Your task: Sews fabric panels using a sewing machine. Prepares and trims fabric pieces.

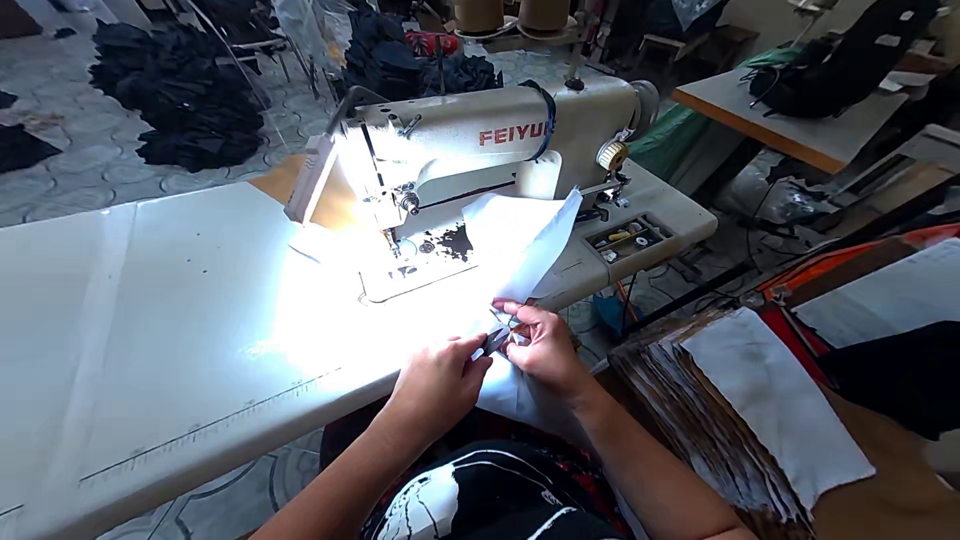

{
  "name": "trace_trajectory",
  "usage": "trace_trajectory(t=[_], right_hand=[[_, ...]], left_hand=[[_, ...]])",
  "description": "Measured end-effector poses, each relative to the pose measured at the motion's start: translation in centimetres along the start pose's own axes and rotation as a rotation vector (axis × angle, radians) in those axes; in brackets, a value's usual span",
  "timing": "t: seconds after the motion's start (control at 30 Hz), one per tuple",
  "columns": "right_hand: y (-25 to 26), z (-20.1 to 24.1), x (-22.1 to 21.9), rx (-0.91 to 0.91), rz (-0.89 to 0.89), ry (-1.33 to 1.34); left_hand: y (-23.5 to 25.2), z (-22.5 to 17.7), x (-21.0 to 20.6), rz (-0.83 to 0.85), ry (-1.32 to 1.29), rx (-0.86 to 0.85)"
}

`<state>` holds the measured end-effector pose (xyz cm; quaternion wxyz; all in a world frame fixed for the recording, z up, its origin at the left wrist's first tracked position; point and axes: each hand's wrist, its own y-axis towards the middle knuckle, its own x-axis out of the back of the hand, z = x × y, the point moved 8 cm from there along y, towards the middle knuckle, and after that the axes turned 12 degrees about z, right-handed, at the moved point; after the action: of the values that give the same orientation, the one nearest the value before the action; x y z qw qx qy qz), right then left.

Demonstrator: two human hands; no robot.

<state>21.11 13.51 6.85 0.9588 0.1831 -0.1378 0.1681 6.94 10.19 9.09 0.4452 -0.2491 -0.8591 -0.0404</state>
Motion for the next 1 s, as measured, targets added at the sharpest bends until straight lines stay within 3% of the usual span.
trace_trajectory(t=[0.4,0.6,0.8,0.9,1.0], right_hand=[[0.1,0.1,-0.5,-0.032,0.035,-0.022],[0.0,0.0,0.8,-0.046,0.021,0.058],[0.2,-0.3,3.0,0.114,-0.186,0.102],[0.2,-0.4,3.3,0.070,-0.275,0.199],[0.3,-0.2,3.1,0.014,-0.242,0.162]], left_hand=[[0.9,-1.3,-0.1,-0.020,0.044,-0.005],[0.1,0.1,0.8,0.001,-0.016,-0.022],[-0.4,2.1,2.4,-0.096,-0.111,0.011],[-0.2,2.3,2.0,-0.100,-0.207,-0.002],[0.0,1.9,1.6,-0.074,-0.250,-0.014]])
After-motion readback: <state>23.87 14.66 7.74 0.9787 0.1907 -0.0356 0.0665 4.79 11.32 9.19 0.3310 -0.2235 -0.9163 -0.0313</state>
